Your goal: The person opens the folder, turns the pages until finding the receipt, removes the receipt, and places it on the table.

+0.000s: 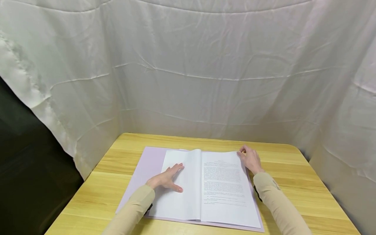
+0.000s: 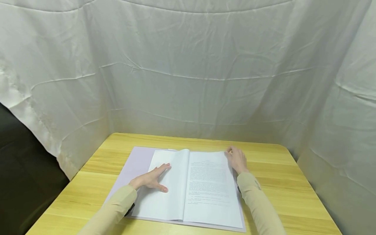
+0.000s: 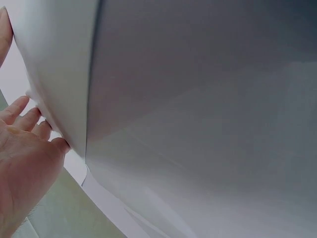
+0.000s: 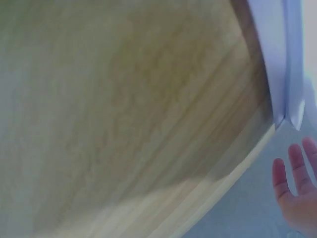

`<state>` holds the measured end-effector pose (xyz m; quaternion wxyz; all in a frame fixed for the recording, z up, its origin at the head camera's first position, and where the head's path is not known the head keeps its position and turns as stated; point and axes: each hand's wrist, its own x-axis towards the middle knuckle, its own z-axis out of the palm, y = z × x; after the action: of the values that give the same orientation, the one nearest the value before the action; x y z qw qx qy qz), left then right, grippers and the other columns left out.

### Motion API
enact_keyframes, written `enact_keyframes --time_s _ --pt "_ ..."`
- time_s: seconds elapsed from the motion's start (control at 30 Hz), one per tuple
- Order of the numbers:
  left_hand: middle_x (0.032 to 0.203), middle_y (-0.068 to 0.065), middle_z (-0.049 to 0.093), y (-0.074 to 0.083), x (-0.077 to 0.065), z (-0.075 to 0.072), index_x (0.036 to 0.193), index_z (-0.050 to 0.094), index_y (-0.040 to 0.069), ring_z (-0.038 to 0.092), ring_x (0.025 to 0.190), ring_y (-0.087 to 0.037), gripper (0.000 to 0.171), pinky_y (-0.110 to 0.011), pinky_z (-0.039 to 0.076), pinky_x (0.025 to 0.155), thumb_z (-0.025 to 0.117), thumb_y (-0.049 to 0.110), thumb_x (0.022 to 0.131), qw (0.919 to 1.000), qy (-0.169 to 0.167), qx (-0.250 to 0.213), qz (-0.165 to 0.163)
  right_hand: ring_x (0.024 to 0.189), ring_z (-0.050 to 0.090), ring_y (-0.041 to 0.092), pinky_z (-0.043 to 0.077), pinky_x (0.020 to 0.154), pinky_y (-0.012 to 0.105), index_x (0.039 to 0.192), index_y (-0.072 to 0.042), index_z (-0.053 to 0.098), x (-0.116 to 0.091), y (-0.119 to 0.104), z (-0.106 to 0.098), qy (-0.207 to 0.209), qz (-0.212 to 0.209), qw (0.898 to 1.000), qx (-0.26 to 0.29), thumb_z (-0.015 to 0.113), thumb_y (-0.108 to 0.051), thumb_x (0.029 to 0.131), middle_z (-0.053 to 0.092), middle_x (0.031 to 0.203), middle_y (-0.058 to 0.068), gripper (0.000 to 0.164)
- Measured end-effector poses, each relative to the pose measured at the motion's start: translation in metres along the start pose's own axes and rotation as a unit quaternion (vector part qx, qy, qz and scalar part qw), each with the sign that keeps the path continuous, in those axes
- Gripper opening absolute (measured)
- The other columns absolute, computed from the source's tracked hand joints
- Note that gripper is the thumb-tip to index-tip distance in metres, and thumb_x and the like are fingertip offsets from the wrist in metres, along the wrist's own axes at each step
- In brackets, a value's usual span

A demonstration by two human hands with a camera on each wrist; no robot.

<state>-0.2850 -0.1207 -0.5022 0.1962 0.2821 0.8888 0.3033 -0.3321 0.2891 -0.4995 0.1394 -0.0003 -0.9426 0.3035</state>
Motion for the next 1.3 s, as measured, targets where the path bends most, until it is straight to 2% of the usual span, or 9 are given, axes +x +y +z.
enact_keyframes --time_s 0.13,0.23,0.3,0.47,0.6,0.73,0.8,1.03,1.3 --pt "0.168 -0.022 0.014 0.000 0.001 0.000 0.157 0.024 -0.003 0.009 0.157 -0.042 0.104 -0.061 0.006 0.128 0.087 0.027 0.079 1.0000 -0.001 0.003 0.000 0.109 0.064 0.044 0.046 0.096 0.052 0.100 -0.001 0.064 -0.001 -0.001 0.000 -0.001 0.009 0.999 0.045 0.064 -0.016 0.097 0.071 0.111 0.028 0.016" --pt "0.168 -0.023 0.015 0.000 0.001 0.000 0.157 0.023 -0.003 0.009 0.157 -0.042 0.104 -0.061 0.006 0.128 0.086 0.027 0.079 1.0000 -0.001 0.008 0.001 0.106 0.068 0.040 0.050 0.090 0.038 0.102 0.004 0.065 -0.003 -0.004 0.000 -0.011 0.022 0.995 0.094 0.066 -0.012 0.096 0.073 0.108 0.028 0.017" --pt "0.168 -0.023 0.014 0.001 0.001 0.000 0.157 0.023 -0.003 0.009 0.157 -0.042 0.104 -0.060 0.006 0.128 0.086 0.027 0.079 1.0000 -0.002 0.006 0.001 0.109 0.069 0.039 0.054 0.087 0.034 0.110 0.007 0.064 -0.005 -0.006 -0.001 -0.028 0.037 0.991 0.123 0.066 -0.013 0.096 0.072 0.113 0.030 0.024" --pt "0.168 -0.025 0.013 0.001 -0.001 -0.002 0.157 0.021 -0.003 0.008 0.157 -0.043 0.107 -0.061 0.006 0.127 0.086 0.028 0.079 1.0000 0.003 -0.001 0.002 0.133 0.053 0.047 0.051 0.105 0.050 0.143 0.008 0.045 -0.011 -0.010 -0.005 -0.098 0.065 0.976 0.181 0.063 -0.024 0.100 0.051 0.144 0.034 0.057" --pt "0.167 -0.026 0.013 0.000 -0.002 -0.003 0.158 0.018 -0.005 0.007 0.156 -0.044 0.108 -0.062 0.005 0.127 0.086 0.028 0.080 0.9999 0.005 -0.008 0.012 0.128 0.056 0.047 0.057 0.097 0.045 0.153 0.006 0.030 -0.015 -0.011 -0.010 -0.149 0.060 0.959 0.232 0.061 -0.028 0.101 0.045 0.149 0.035 0.069" --pt "0.167 -0.026 0.012 0.001 -0.004 -0.004 0.158 0.016 -0.005 0.006 0.156 -0.046 0.109 -0.062 0.002 0.127 0.085 0.027 0.081 0.9994 0.007 -0.025 0.024 0.108 0.069 0.034 0.060 0.080 0.033 0.158 0.002 0.023 -0.020 -0.011 -0.015 -0.192 0.055 0.939 0.282 0.061 -0.028 0.101 0.052 0.142 0.036 0.074" --pt "0.168 -0.026 0.011 0.001 -0.005 -0.005 0.158 0.016 -0.005 0.006 0.156 -0.046 0.109 -0.063 0.002 0.126 0.085 0.028 0.081 0.9991 0.009 -0.030 0.028 0.101 0.071 0.028 0.061 0.077 0.034 0.159 -0.002 0.020 -0.024 -0.012 -0.018 -0.207 0.058 0.929 0.300 0.061 -0.030 0.101 0.055 0.139 0.036 0.076" --pt "0.168 -0.024 0.009 0.001 -0.009 -0.010 0.159 0.015 -0.004 0.005 0.156 -0.046 0.108 -0.062 0.002 0.127 0.083 0.031 0.083 0.9979 0.019 -0.050 0.035 0.091 0.074 0.025 0.063 0.075 0.043 0.162 -0.017 0.014 -0.033 -0.016 -0.024 -0.258 0.087 0.893 0.359 0.056 -0.036 0.103 0.065 0.128 0.029 0.075" --pt "0.167 -0.027 0.007 -0.001 -0.010 -0.013 0.160 0.013 -0.002 0.006 0.156 -0.046 0.111 -0.062 0.004 0.127 0.081 0.040 0.083 0.9968 0.036 -0.060 0.038 0.103 0.068 0.020 0.059 0.086 0.039 0.163 -0.018 0.010 -0.039 -0.021 -0.028 -0.287 0.078 0.864 0.406 0.040 -0.048 0.107 0.058 0.134 0.021 0.070"
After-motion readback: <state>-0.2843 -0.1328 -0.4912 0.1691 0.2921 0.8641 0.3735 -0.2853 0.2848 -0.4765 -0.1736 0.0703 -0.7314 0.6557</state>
